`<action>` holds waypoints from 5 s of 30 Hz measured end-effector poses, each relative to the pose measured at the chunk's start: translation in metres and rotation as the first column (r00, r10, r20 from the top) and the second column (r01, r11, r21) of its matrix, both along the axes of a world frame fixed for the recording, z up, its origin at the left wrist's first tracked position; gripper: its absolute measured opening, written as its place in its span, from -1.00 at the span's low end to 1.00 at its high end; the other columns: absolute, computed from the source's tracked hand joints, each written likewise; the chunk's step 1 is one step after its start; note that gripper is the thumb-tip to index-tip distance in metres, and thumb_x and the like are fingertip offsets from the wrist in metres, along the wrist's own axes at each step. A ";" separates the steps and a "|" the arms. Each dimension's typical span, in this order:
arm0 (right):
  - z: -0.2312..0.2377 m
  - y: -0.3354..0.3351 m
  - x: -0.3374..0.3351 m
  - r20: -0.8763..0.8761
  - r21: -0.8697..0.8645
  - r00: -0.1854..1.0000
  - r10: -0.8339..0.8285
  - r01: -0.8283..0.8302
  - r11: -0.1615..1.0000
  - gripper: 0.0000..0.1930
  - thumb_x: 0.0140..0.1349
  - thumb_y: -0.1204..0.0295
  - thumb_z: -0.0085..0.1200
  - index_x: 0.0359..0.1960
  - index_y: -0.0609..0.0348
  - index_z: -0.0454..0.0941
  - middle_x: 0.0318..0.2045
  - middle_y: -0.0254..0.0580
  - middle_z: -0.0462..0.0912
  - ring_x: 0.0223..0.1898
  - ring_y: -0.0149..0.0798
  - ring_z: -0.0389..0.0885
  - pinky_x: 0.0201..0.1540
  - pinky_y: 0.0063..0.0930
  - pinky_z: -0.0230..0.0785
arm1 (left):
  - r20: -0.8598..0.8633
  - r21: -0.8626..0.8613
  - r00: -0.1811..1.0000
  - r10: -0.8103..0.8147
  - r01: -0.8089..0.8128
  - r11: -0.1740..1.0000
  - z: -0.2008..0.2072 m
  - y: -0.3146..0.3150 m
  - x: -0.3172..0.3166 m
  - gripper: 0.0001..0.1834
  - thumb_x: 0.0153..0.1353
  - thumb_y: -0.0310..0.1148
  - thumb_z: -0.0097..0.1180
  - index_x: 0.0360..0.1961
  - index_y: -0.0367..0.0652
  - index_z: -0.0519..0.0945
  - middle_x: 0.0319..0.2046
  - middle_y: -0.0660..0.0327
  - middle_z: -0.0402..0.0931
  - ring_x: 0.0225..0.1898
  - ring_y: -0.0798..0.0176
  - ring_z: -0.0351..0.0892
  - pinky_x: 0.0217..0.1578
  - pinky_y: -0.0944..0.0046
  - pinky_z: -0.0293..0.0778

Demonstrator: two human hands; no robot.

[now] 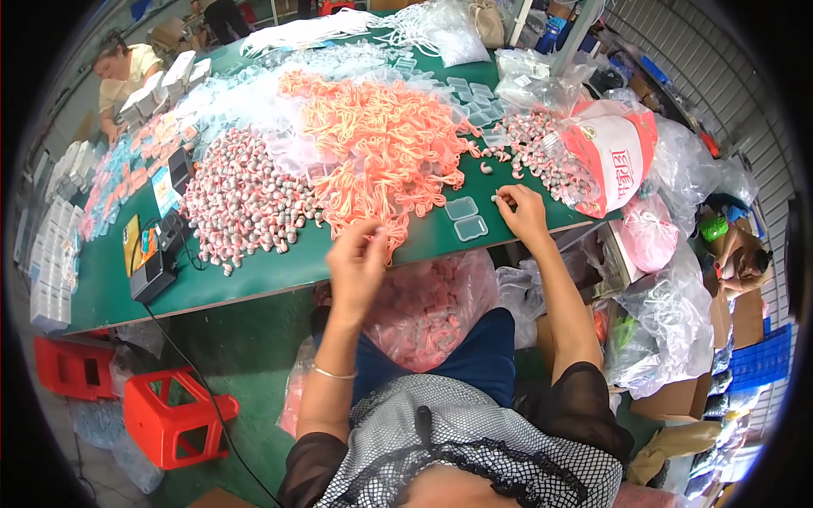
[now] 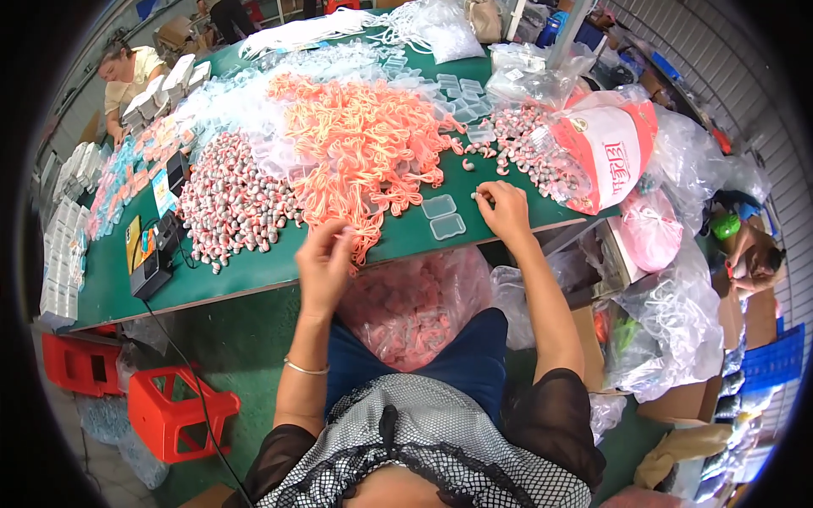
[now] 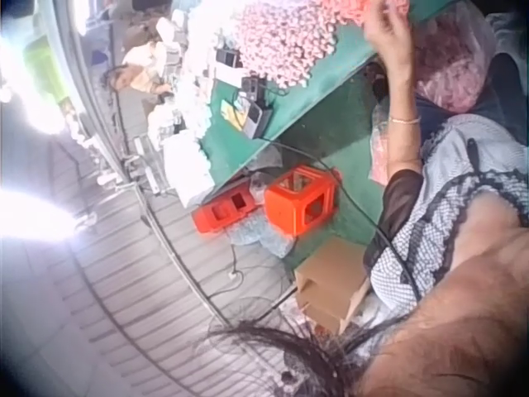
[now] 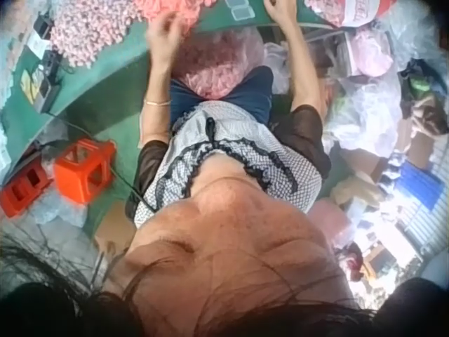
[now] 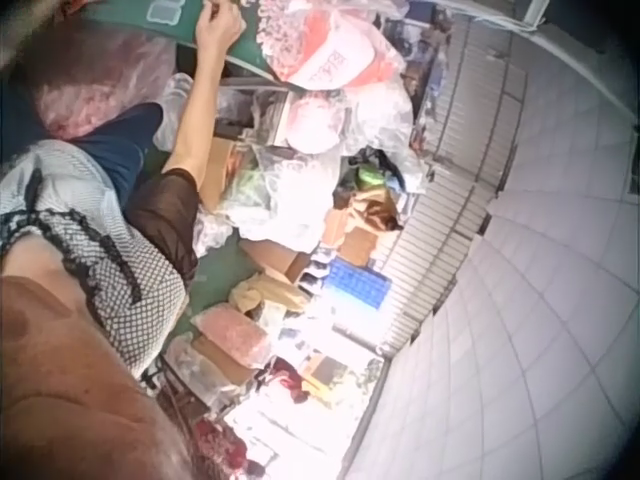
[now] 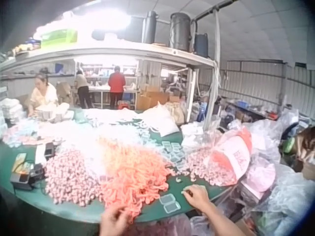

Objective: Placing small pink components into clear plastic hinge-top containers and organizing them into bags or piles.

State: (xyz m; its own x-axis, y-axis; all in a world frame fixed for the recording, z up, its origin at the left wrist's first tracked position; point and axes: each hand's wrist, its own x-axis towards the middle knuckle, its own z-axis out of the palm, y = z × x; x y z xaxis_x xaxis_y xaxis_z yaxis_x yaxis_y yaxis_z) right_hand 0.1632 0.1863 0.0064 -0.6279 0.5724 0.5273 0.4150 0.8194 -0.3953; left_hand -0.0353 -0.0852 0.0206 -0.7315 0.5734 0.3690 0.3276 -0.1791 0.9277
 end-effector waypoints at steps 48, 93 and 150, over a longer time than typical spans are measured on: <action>0.017 -0.037 -0.017 -0.148 -0.405 0.938 0.314 -0.347 0.846 -0.82 0.16 0.48 0.22 -0.20 0.23 0.63 -0.31 -0.22 0.62 -0.31 -0.33 0.60 -0.25 -0.47 0.43 | -0.403 -0.394 0.870 -0.283 0.114 0.912 -0.017 0.085 0.051 -0.53 -0.05 -0.28 0.38 -0.06 -0.15 0.59 -0.37 0.12 0.52 -0.28 0.02 0.59 -0.28 0.05 0.49; 0.015 -0.007 -0.033 0.178 -0.169 0.931 0.319 -0.291 0.942 -0.78 0.06 0.46 0.28 -0.25 0.19 0.61 -0.37 -0.13 0.56 -0.40 -0.11 0.57 -0.32 -0.35 0.45 | -0.456 -0.402 0.829 -0.325 0.134 0.906 -0.015 0.083 0.053 -0.53 -0.02 -0.30 0.36 -0.05 -0.15 0.57 -0.22 0.08 0.46 -0.21 -0.03 0.59 -0.23 0.05 0.52; -0.029 -0.096 0.004 -0.262 0.167 0.943 0.203 -0.163 0.973 -0.78 0.05 0.65 0.25 -0.24 0.25 0.58 -0.26 -0.04 0.63 -0.18 -0.02 0.62 -0.09 -0.24 0.50 | -0.512 -0.151 0.856 0.078 -0.179 0.972 -0.039 0.052 0.099 -0.57 -0.02 -0.36 0.25 -0.06 -0.14 0.57 -0.24 0.11 0.44 -0.14 0.04 0.44 -0.15 0.02 0.29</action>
State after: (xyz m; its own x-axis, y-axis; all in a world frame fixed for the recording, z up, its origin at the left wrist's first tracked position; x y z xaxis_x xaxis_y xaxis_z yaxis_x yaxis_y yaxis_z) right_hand 0.1669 0.0906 -0.0230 -0.5331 0.3690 0.7613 0.1440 0.9263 -0.3482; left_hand 0.0635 -0.0335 -0.0187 -0.5489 0.5821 0.5999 0.7631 0.0559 0.6439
